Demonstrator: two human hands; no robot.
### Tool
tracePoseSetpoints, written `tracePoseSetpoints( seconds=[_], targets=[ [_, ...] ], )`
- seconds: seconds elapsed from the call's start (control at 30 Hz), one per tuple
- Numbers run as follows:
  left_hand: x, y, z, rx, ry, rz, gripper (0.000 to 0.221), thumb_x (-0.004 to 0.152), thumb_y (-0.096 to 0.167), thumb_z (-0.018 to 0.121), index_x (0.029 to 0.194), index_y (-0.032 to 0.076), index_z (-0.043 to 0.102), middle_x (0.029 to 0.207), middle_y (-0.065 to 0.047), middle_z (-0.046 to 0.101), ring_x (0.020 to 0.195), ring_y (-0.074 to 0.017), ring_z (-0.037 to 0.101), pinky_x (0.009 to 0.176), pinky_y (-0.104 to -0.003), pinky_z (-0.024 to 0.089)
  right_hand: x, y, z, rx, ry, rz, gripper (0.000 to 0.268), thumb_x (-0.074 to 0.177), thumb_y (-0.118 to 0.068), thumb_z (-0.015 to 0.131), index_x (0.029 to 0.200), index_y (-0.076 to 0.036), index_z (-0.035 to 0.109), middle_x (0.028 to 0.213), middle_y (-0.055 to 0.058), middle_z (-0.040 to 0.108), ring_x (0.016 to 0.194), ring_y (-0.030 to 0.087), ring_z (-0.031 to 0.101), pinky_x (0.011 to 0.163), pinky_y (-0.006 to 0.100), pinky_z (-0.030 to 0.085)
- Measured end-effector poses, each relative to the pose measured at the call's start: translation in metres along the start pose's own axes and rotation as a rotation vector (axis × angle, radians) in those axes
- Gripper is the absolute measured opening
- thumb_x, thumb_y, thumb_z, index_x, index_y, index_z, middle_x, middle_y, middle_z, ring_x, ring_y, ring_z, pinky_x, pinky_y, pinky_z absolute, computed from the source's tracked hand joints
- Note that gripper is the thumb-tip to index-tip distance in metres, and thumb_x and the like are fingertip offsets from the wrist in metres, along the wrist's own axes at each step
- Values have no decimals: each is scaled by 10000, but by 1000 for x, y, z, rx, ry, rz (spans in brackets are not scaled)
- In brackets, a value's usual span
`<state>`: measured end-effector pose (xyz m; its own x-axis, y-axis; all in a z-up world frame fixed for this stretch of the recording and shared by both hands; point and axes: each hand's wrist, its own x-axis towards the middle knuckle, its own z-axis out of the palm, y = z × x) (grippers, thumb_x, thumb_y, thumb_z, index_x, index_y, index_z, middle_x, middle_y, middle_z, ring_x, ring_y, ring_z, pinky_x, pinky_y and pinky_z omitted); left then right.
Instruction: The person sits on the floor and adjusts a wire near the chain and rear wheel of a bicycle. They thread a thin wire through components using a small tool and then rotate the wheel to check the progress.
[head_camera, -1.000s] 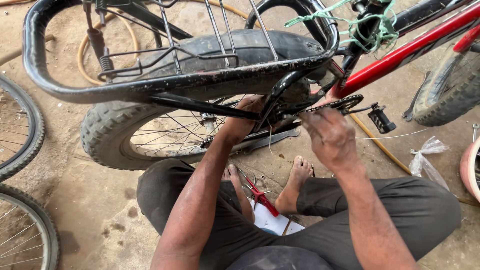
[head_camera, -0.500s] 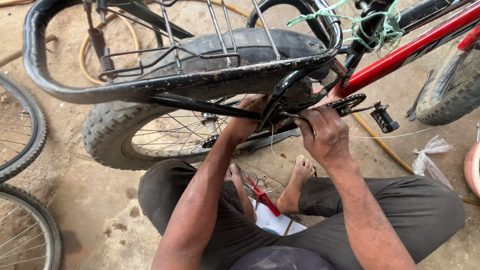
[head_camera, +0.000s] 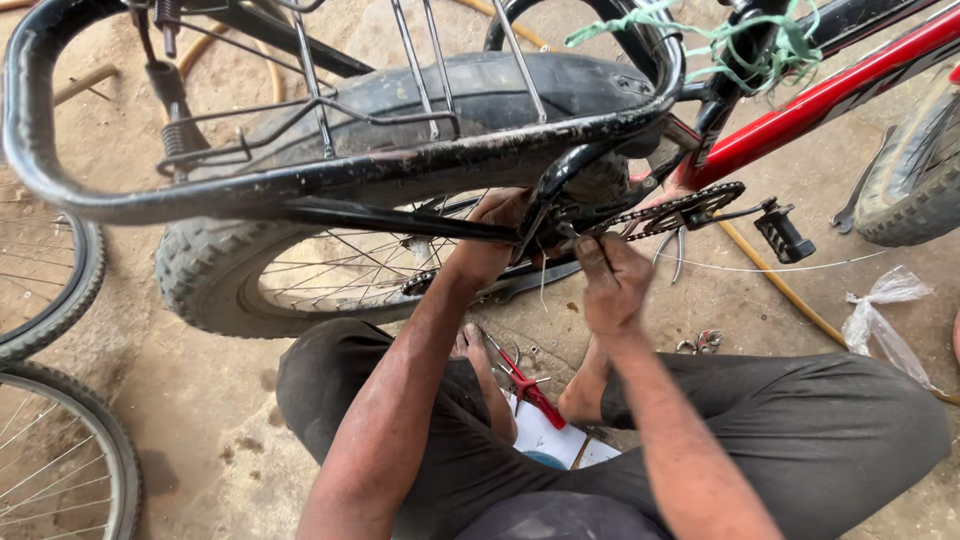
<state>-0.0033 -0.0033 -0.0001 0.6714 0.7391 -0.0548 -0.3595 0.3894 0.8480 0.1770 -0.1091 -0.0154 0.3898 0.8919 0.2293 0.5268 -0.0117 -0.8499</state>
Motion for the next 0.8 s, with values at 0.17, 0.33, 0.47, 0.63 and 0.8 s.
tracePoseSetpoints(
  seconds=[0.17,0.33,0.47,0.63,0.8],
  targets=[
    [-2,2,3,299,-9,215,344,1111,309,514,1073,-5,650,863,-96,677,720,-166,676,615,-328,579,-7,-10,-12,39,-97,-16,289,1068,-258,654,870,-53,702,688,32,568,583,185,470,505,380,361],
    [0,-11,-5,105,-55,150,214,1074,167,573,1056,-28,660,882,-126,725,733,-191,683,626,-329,533,25,-57,-64,-447,-110,-555,167,1012,-207,741,998,-43,712,872,105,668,803,282,660,682,403,529],
    [-1,0,0,354,0,144,239,1056,170,518,1072,-23,660,826,-129,760,696,-195,733,621,-333,594,48,-95,-74,-566,-177,-652,171,938,-206,789,1002,-53,749,808,92,653,765,282,663,644,403,537],
    [-4,8,3,468,15,101,239,1056,147,503,1191,-8,623,857,-112,770,727,-189,755,636,-319,616,51,-97,-72,-621,-208,-682,173,953,-213,804,989,-55,744,814,72,646,770,254,654,639,386,530],
    [2,15,5,380,-53,135,321,1071,230,491,1233,-18,616,810,-122,749,665,-190,736,596,-314,606,54,-100,-69,-653,-188,-721,172,957,-215,804,981,-59,736,825,58,644,775,237,640,650,378,531]
  ],
)
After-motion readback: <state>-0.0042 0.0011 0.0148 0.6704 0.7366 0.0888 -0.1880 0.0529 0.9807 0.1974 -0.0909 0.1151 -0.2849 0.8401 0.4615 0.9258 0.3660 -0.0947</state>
